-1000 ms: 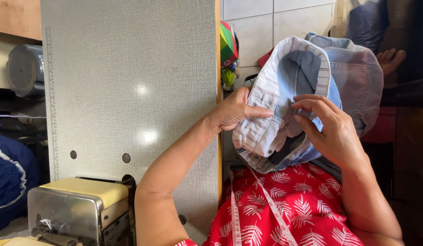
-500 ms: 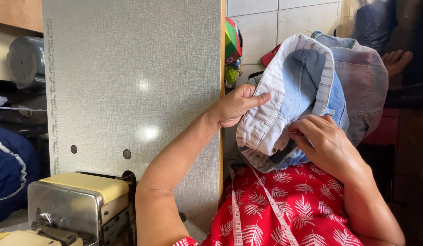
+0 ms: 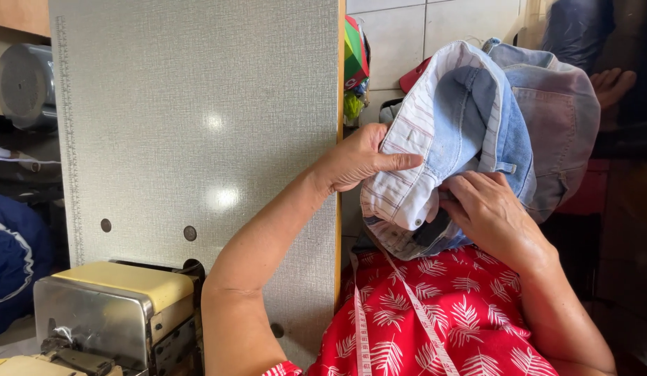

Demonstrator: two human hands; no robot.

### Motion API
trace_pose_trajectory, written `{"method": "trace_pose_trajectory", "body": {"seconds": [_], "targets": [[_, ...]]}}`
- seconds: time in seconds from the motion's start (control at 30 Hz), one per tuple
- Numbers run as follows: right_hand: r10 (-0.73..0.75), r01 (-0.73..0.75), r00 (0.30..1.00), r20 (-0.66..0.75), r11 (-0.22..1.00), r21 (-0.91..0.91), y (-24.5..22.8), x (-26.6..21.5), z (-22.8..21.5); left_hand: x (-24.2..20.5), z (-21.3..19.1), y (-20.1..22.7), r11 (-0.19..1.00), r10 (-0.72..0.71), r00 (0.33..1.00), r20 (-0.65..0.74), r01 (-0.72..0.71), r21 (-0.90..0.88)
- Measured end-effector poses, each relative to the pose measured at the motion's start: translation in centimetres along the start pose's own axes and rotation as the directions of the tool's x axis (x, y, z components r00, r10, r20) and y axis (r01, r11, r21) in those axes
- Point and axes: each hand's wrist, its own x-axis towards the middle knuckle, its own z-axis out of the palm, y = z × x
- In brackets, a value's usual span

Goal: Manually inspecting and preparing denim jeans by checking the waistband, pockets, and seams at a sewing workstation.

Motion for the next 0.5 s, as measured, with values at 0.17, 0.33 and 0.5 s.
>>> {"method": "trace_pose_trajectory", "body": {"seconds": [0.17,0.33,0.5], "targets": [[-0.048,0.048,0.999,-0.004,0.997,-0.061,-0.6,-0.1,0.7,1.0,0.0,-0.5,0.997,0.01,0.997,-0.078,-0.004,0.077],[-0.164,0.145,0.983,-0.085,0.97,-0.197,0.8,-0.9,4.3,2.2,-0.9,-3.1,0.979,0.057,0.997,-0.057,-0.045,0.201],[-0.16,0.146,0.984,-0.074,0.975,-0.168,-0.2,-0.5,4.0,2.2,0.0,-2.3,0.997,-0.002,0.998,-0.06,0.006,0.073]]}}
